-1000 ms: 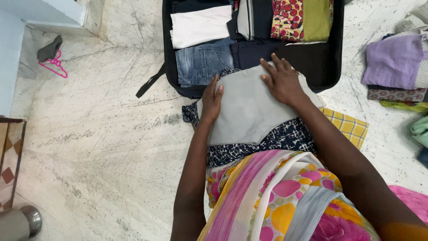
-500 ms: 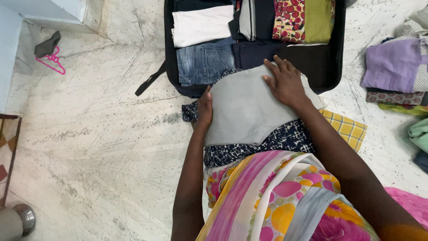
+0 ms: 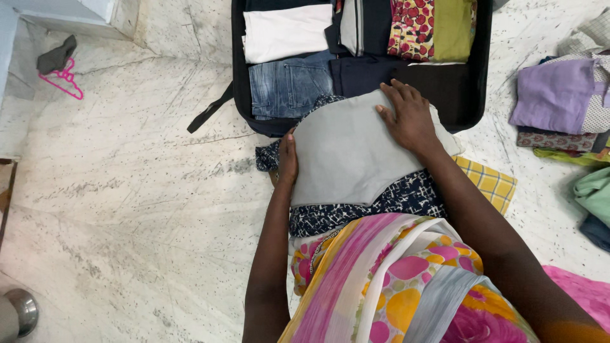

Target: The person folds various clothing items and places them into an open suitcase. They handle a black shirt, a light-colored pair of pants, and a yellow checkered shirt, arranging them neatly inside the suitcase.

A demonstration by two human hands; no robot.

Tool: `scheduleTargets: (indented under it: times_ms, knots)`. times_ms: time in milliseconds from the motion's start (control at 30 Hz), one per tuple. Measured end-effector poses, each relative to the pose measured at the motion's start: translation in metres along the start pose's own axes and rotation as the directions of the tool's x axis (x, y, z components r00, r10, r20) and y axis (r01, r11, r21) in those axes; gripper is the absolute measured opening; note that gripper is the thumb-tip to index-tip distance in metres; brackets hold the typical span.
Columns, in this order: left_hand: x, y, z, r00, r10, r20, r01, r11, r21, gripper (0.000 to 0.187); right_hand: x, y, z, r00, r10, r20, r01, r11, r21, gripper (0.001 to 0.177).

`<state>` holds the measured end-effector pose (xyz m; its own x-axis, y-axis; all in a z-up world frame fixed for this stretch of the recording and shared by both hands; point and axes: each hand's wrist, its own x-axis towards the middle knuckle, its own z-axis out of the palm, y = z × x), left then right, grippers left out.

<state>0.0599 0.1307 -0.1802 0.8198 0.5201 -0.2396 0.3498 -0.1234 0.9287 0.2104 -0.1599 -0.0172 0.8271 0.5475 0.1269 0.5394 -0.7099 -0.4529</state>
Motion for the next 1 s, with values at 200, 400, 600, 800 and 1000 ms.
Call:
scheduleTargets:
  times_ms: [200,400,600,800,1000]
  knots:
    - [0.001,-0.015,0.001,1.0,0.017,-0.016,-0.018,0.999,-0.05,0.074,-0.002,-0.003,-0.002,1.0,0.004,-0.012,-0.004,1.0,0.008,0.054]
    - [0.0,-0.024,0.004,0.996,0.033,-0.079,-0.018,0.983,0.185,0.07,-0.001,0.001,0.003,1.0,-0.004,-0.022,0.004,1.0,-0.005,0.054]
    - [-0.037,0.024,0.009,0.997,0.072,-0.02,-0.053,0.865,0.499,0.07,-0.008,0.002,0.008,1.0,-0.024,-0.004,0.023,0.991,-0.131,0.066]
    - [-0.104,0.115,0.017,0.963,0.234,0.137,-0.271,0.814,0.515,0.07,-0.041,-0.013,0.011,0.984,-0.176,0.026,0.178,0.965,-0.195,0.075]
    - [-0.158,0.185,0.044,0.834,0.28,0.475,-0.55,0.483,0.682,0.066,-0.083,-0.039,0.007,0.954,-0.245,0.174,0.287,0.915,-0.285,0.069]
